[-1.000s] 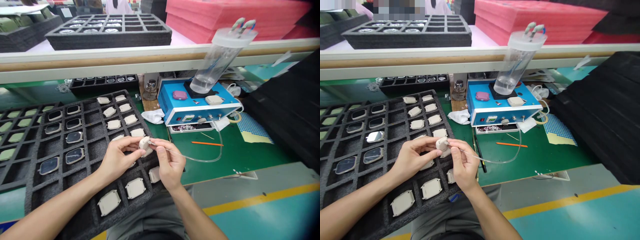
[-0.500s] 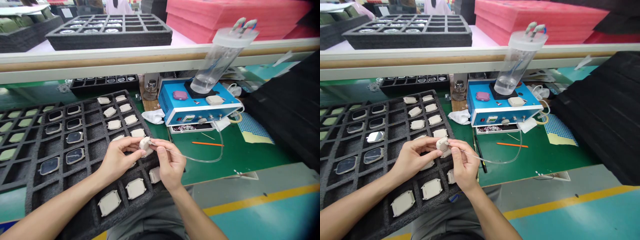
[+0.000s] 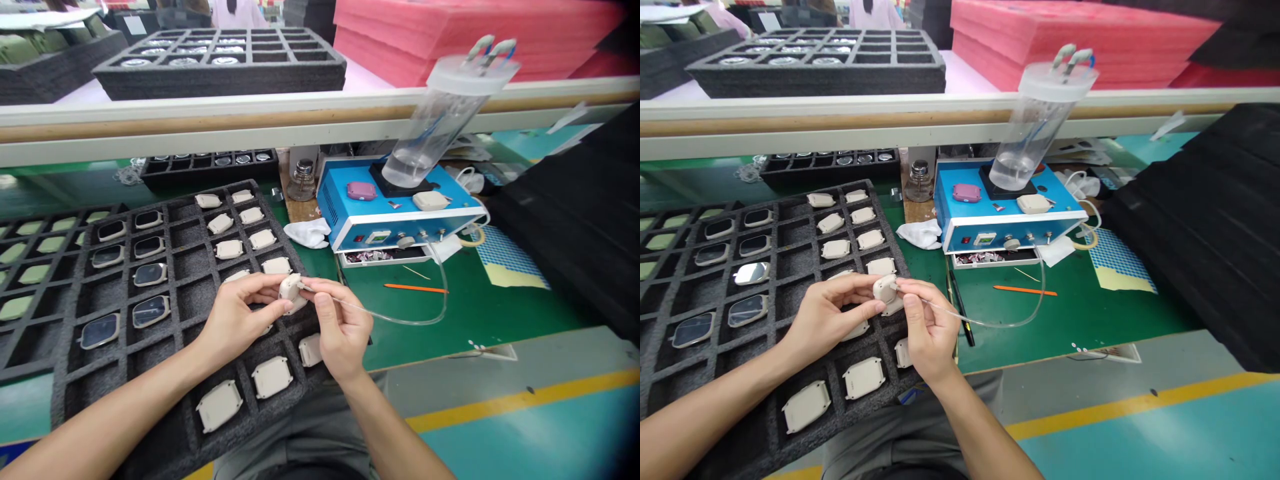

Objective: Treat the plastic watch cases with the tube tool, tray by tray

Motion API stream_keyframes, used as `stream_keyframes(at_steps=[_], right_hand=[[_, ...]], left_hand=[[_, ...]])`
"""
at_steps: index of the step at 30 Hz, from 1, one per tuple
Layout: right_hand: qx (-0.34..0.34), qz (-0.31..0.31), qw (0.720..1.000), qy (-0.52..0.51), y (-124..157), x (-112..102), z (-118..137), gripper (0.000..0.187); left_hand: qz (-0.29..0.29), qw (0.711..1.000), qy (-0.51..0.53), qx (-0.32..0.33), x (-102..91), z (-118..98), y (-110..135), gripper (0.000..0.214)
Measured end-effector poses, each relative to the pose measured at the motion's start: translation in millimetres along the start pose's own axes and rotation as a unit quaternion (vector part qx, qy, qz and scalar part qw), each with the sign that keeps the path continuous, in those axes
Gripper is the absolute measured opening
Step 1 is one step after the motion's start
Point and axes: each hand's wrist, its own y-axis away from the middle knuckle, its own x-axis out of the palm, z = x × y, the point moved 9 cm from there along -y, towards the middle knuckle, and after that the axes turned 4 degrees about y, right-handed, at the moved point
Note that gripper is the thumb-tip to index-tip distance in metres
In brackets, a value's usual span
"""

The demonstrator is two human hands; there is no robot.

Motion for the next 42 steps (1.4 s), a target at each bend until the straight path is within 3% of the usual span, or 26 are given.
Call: stream_keyframes(at_steps=[4, 7, 10, 13, 16, 18, 23, 27, 29, 32, 36, 39, 42], right_hand=[[0.007, -0.001, 1.0, 0.008, 3, -2, -1, 0.015], [0.021, -0.033, 0.999, 0.012, 8, -9, 0, 0.015], [0.041, -0.065, 0.997, 0.002, 12, -14, -3, 0.016], [0.051, -0.067, 0.996, -0.009, 14, -13, -4, 0.018], [0.06, -0.064, 0.996, -0.006, 16, -13, -3, 0.02], [0.067, -0.061, 0.996, -0.001, 16, -13, -4, 0.021], [0.076, -0.067, 0.995, -0.002, 17, -15, -3, 0.021], [0.079, -0.066, 0.995, 0.0, 17, -14, -4, 0.022], [0.082, -0.062, 0.995, 0.004, 17, -13, -4, 0.024], [0.082, -0.062, 0.995, 0.008, 17, -14, -6, 0.024], [0.075, -0.059, 0.995, -0.003, 16, -12, -6, 0.022], [0.061, -0.059, 0.996, -0.003, 15, -11, -4, 0.02], [0.042, -0.065, 0.997, -0.003, 13, -11, -1, 0.018]], left_hand=[[0.001, 1.0, -0.011, 0.003, 5.7, 4, 3, 0.031], [0.005, 0.999, -0.048, 0.023, 5.7, -7, 7, 0.033], [0.001, 0.985, -0.164, 0.052, -17.3, -34, 9, 0.033], [0.028, 0.949, -0.312, 0.032, -52.3, -50, 15, 0.029], [0.09, 0.915, -0.394, -0.02, -77.5, -38, 24, 0.034], [0.097, 0.9, -0.423, -0.039, -89.7, -28, 29, 0.037], [0.001, 0.867, -0.498, -0.028, -122.6, -35, 45, 0.034], [0.0, 0.808, -0.585, -0.07, -137.9, -26, 71, 0.029], [0.005, 0.795, -0.603, -0.07, -139.8, -20, 80, 0.029], [-0.019, 0.82, -0.571, -0.043, -141.8, -24, 84, 0.029], [-0.095, 0.922, -0.376, -0.009, -135.0, -47, 66, 0.024], [-0.068, 0.988, -0.141, -0.015, -93.0, -43, 36, 0.023], [-0.009, 0.998, -0.004, -0.056, -36.6, -19, 11, 0.021]])
